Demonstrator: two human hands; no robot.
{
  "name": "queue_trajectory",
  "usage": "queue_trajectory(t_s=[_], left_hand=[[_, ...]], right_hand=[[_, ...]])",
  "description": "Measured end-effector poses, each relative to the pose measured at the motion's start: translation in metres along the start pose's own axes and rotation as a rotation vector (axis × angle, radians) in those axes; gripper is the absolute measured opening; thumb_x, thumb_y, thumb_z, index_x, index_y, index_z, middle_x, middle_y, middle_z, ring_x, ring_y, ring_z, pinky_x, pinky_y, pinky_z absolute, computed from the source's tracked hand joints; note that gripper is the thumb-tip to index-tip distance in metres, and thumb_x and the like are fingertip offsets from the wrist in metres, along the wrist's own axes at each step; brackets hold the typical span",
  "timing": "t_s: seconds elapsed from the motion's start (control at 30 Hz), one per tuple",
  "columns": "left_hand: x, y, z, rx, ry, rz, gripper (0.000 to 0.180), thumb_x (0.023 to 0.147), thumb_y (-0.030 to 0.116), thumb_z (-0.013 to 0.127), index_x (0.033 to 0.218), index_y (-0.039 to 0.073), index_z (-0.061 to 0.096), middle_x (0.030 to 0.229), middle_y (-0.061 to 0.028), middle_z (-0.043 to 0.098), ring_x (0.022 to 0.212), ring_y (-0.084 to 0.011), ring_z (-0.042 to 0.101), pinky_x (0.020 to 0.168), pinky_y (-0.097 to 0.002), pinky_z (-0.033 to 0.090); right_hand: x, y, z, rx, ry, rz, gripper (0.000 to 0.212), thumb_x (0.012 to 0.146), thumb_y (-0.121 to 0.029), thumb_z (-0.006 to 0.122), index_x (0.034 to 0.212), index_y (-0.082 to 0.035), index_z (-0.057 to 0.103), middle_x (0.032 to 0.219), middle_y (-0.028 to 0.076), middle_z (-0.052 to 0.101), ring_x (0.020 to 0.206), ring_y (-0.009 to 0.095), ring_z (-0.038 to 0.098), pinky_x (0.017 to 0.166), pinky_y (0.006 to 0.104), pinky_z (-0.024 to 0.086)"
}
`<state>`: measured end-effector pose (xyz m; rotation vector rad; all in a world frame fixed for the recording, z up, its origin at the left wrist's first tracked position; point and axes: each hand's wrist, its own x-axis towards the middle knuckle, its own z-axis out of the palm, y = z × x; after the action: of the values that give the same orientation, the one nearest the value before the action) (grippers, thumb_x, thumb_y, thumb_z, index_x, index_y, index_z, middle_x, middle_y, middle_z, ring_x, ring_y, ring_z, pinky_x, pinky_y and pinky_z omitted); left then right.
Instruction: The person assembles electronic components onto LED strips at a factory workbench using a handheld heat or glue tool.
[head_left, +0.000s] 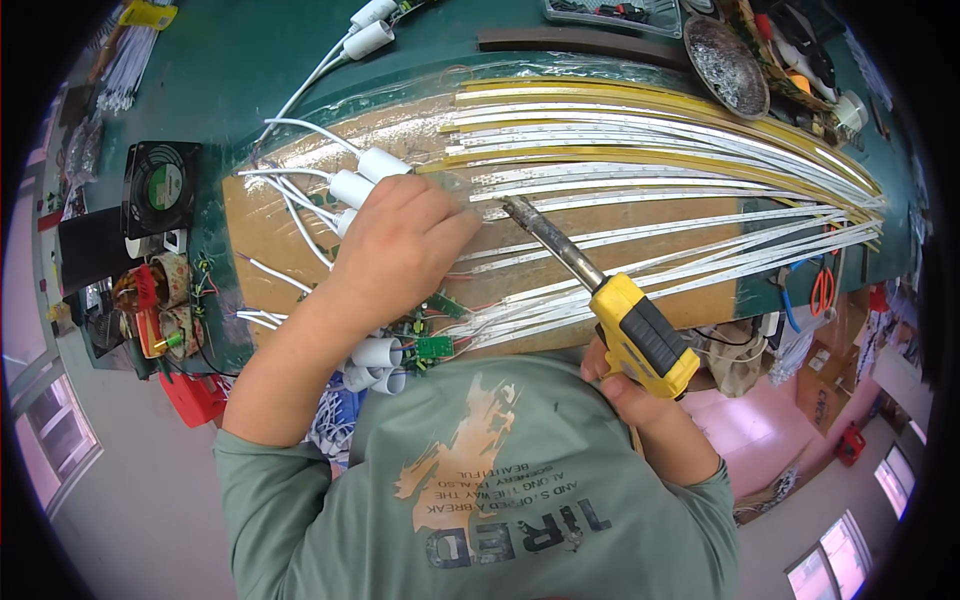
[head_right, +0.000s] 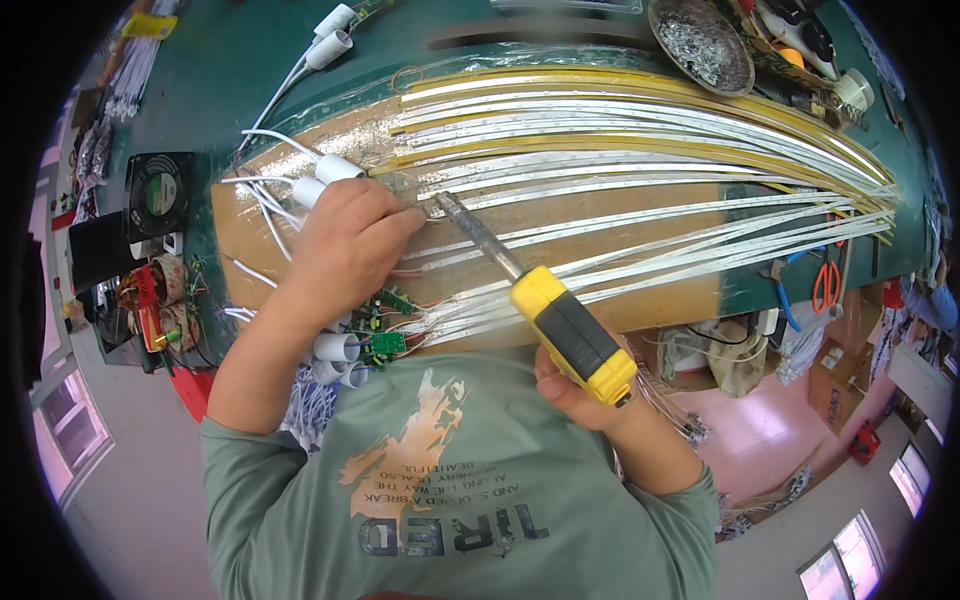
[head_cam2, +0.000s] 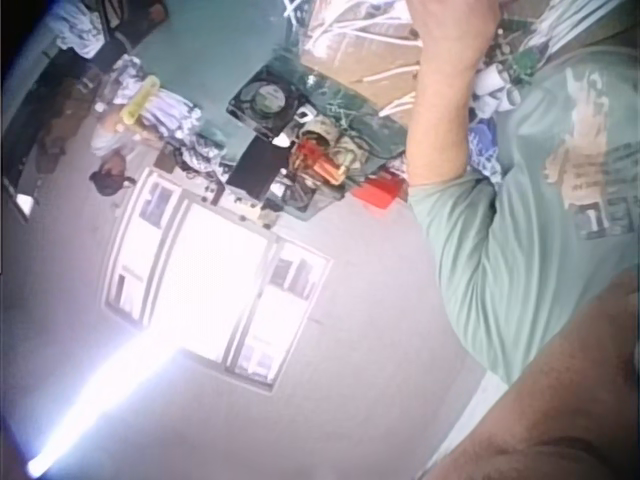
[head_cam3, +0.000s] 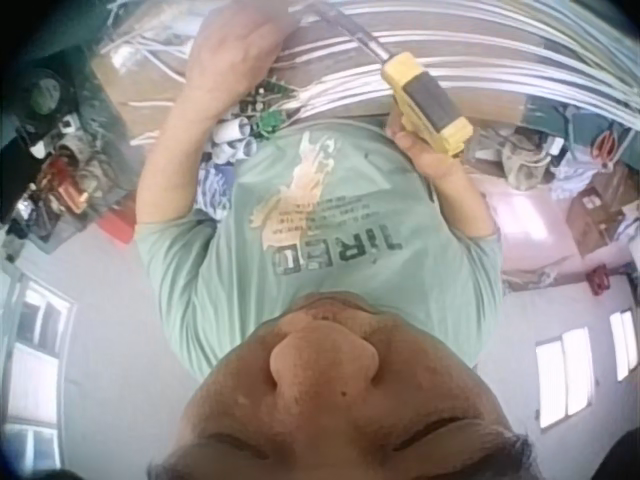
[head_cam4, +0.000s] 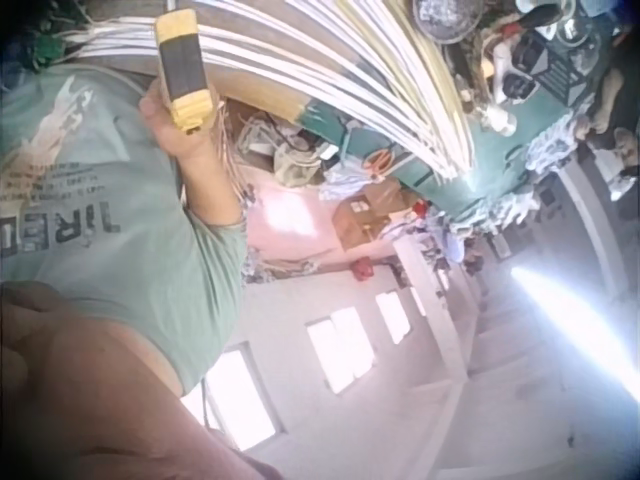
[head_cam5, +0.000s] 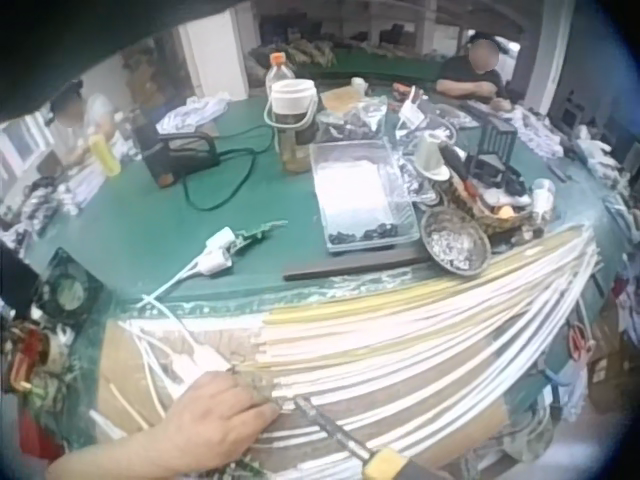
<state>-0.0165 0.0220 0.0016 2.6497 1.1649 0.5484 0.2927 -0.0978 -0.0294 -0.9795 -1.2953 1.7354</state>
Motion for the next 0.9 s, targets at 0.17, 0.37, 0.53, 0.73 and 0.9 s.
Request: queue_trajectory(t_s=[0.17, 0.37, 0.53, 0.73, 0.9], left_hand=[[0.001, -0.001, 0.001, -0.029, 0.0, 0.005, 0.026, 0.069, 0.004, 0.069, 0.095, 0.008, 0.068, 0.09, -0.0056, 0.062, 0.09, -0.0264, 0.061, 0.082, -0.038, 0.049], [0.001, -0.001, 0.004, -0.048, 0.024, -0.013, 0.025, 0.069, 0.003, 0.07, 0.094, 0.007, 0.067, 0.089, -0.0062, 0.062, 0.089, -0.0266, 0.061, 0.082, -0.0381, 0.049], [-0.001, -0.001, 0.005, -0.058, 0.029, -0.033, 0.024, 0.07, 0.003, 0.07, 0.094, 0.007, 0.067, 0.089, -0.0068, 0.062, 0.09, -0.0272, 0.061, 0.082, -0.0386, 0.048], [0.001, 0.0, 0.006, -0.063, 0.054, -0.037, 0.023, 0.071, 0.002, 0.069, 0.093, 0.006, 0.067, 0.089, -0.007, 0.062, 0.089, -0.0272, 0.061, 0.083, -0.0385, 0.048], [0.002, 0.001, 0.004, -0.053, 0.018, -0.056, 0.023, 0.071, 0.002, 0.069, 0.093, 0.006, 0.066, 0.089, -0.0067, 0.062, 0.089, -0.0267, 0.06, 0.082, -0.0382, 0.048]], right_hand=[[-0.005, -0.004, -0.004, -0.052, 0.025, 0.112, 0.054, 0.088, -0.031, 0.072, 0.128, -0.002, 0.049, 0.082, 0.006, 0.054, 0.071, 0.015, 0.053, 0.062, 0.031, 0.048], [-0.009, -0.004, -0.002, -0.13, 0.083, 0.144, 0.057, 0.088, -0.033, 0.072, 0.128, 0.0, 0.049, 0.078, 0.005, 0.053, 0.065, 0.015, 0.051, 0.057, 0.0302, 0.046], [-0.001, -0.015, 0.003, -0.048, 0.131, 0.17, 0.019, 0.086, -0.008, 0.065, 0.104, -0.002, 0.063, 0.079, 0.005, 0.061, 0.071, 0.018, 0.058, 0.065, 0.032, 0.047], [-0.001, -0.009, 0.008, -0.046, 0.183, 0.172, 0.062, 0.086, -0.037, 0.074, 0.125, 0.004, 0.049, 0.071, 0.003, 0.05, 0.06, 0.012, 0.048, 0.054, 0.0276, 0.043], [0.002, -0.011, 0.008, -0.021, 0.181, 0.195, 0.058, 0.087, -0.038, 0.074, 0.121, 0.003, 0.049, 0.07, 0.002, 0.049, 0.059, 0.012, 0.048, 0.054, 0.027, 0.043]])
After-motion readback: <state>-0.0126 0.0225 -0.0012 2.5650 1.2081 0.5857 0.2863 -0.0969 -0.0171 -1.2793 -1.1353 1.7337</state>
